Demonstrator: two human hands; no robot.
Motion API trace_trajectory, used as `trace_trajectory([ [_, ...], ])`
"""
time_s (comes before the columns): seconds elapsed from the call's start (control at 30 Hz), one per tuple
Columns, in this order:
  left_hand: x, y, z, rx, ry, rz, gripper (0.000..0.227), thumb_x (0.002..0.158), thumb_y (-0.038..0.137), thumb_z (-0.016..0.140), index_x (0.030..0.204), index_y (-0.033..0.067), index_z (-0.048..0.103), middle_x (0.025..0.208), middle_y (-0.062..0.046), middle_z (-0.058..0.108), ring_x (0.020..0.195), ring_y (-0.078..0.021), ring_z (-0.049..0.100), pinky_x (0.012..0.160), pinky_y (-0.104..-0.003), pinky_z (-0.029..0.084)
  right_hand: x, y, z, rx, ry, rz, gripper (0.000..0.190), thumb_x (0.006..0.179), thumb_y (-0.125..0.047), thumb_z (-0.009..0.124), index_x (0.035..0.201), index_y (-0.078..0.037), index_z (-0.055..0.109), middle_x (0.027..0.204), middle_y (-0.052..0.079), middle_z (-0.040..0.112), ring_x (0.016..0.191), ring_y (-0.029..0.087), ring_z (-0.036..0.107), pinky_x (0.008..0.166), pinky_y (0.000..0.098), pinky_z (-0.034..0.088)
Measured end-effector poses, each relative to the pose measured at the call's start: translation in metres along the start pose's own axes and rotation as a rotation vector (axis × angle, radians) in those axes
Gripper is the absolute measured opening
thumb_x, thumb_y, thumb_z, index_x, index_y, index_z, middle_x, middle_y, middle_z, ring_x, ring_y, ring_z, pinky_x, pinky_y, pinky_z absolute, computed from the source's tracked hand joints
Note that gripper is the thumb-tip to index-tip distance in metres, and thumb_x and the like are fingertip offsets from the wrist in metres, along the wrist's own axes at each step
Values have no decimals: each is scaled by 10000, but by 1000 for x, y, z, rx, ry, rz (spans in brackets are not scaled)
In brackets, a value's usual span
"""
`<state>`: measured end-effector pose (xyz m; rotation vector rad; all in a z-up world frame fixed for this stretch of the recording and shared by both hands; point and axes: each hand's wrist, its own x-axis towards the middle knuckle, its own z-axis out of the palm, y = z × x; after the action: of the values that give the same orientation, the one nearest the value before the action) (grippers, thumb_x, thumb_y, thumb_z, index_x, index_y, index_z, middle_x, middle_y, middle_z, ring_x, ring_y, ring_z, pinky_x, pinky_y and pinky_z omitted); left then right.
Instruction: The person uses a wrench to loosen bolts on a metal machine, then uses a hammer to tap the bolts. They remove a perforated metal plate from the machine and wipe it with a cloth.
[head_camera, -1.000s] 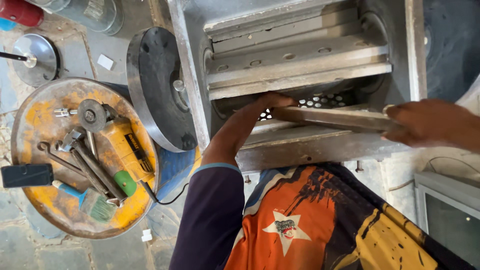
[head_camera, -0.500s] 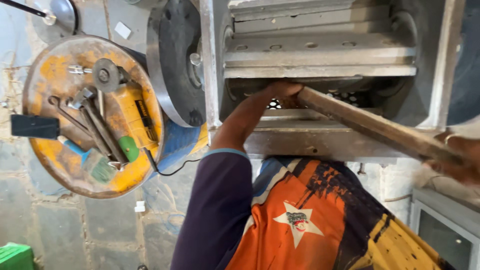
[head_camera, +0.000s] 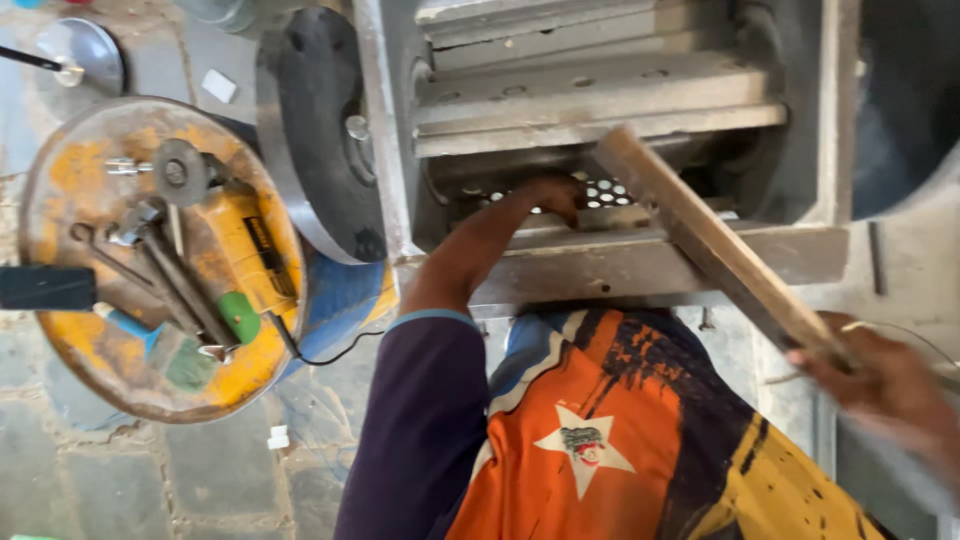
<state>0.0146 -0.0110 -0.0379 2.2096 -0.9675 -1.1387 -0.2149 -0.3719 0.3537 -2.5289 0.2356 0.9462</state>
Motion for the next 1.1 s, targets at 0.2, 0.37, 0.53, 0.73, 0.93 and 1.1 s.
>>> trace_trajectory([
  [0.2,-14,12,-6,-141,-110,-219,430,821,321,840,1138,53,725,1032,-196,737,851,-297,712,743,-480,552,8,-36,37,17,221,28,483,995,-225,689,1418,-5,616,872,223,752,544,249,683,475,404,538],
  [0.37,-9,19,-9,-14,-79,-66,424,811,341,827,1117,67,719,1027,-136,754,881,-281,681,739,-465,545,26,-48,28,321,278,-149,555,964,-273,702,1416,34,605,1059,259,728,832,234,681,692,365,577],
  [0.53,-11,15,-12,23,-11,-25,419,786,331,842,1091,61,746,1411,-152,519,893,-308,691,725,-480,575,62,-76,12,193,175,-135,598,937,-348,697,1415,1,613,1135,272,714,868,307,717,713,439,619],
  [0.73,-12,23,-16,76,-93,-96,504,805,324,813,1240,101,690,1259,-124,687,1009,-317,667,771,-522,562,88,-124,3,5,97,-198,632,901,-428,694,1394,-38,637,1055,249,732,761,317,737,641,469,626],
  [0.93,-18,33,-21,300,-166,-105,481,866,290,751,1311,130,660,1241,-101,657,1065,-344,641,764,-602,526,128,-216,28,-51,65,-437,502,932,-418,737,1184,11,671,704,190,699,594,264,658,549,432,537],
  [1.1,-6,24,-5,303,-167,-77,505,867,303,752,1333,151,630,1272,-95,629,1096,-347,612,792,-610,508,161,-281,57,-228,124,-677,476,948,-414,739,1028,53,682,715,211,700,632,317,702,618,443,560],
])
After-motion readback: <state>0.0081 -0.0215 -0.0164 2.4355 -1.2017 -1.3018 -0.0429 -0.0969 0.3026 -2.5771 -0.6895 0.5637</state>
